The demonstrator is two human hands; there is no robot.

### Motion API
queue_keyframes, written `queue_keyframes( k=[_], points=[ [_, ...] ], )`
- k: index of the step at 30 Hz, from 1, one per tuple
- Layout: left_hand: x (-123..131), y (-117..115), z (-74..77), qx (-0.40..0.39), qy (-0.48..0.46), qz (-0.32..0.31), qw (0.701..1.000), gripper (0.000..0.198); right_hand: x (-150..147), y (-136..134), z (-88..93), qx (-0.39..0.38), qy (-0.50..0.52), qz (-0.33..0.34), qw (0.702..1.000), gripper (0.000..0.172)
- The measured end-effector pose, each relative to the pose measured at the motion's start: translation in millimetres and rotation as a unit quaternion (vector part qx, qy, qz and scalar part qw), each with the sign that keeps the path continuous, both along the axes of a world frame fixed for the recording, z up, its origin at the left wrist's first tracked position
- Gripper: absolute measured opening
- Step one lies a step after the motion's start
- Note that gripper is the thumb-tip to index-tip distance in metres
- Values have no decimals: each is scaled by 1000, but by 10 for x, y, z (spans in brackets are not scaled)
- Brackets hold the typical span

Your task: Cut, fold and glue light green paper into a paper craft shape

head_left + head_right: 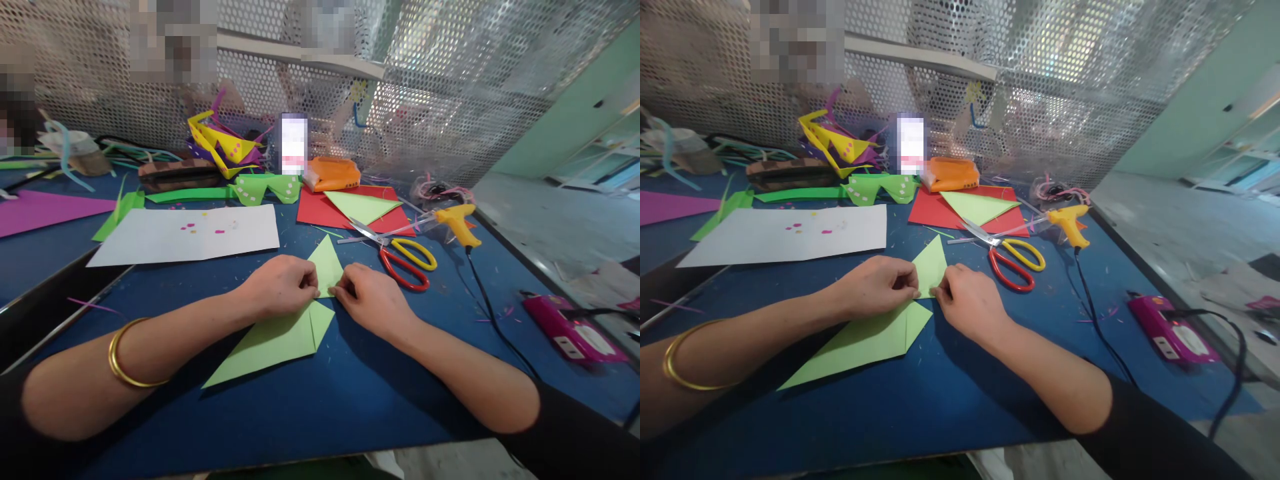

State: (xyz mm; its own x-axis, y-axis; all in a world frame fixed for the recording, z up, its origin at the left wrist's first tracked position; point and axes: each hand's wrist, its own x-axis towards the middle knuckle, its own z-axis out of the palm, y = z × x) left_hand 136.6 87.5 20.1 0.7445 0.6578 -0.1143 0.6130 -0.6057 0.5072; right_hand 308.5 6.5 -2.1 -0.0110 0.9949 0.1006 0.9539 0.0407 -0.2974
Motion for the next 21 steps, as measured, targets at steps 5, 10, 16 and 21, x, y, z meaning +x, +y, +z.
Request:
queue_keyframes(
  k=[5, 10, 16, 21],
  points=[
    [-23, -36, -32, 18, -19, -7, 1000, 13, 8, 9, -12, 4, -33, 16, 999, 15],
    [-26, -53, -46, -3, -43, -13, 999, 13, 4, 8, -28, -7, -42, 17, 999, 13],
    [1, -66, -18, -7, -18, 17, 1000, 15, 184, 104, 79, -36, 142, -6, 989, 24],
    [1, -48, -22, -11, -17, 10, 1000, 15, 378, 120, 218, -89, 255, -21, 962, 19]
  ],
)
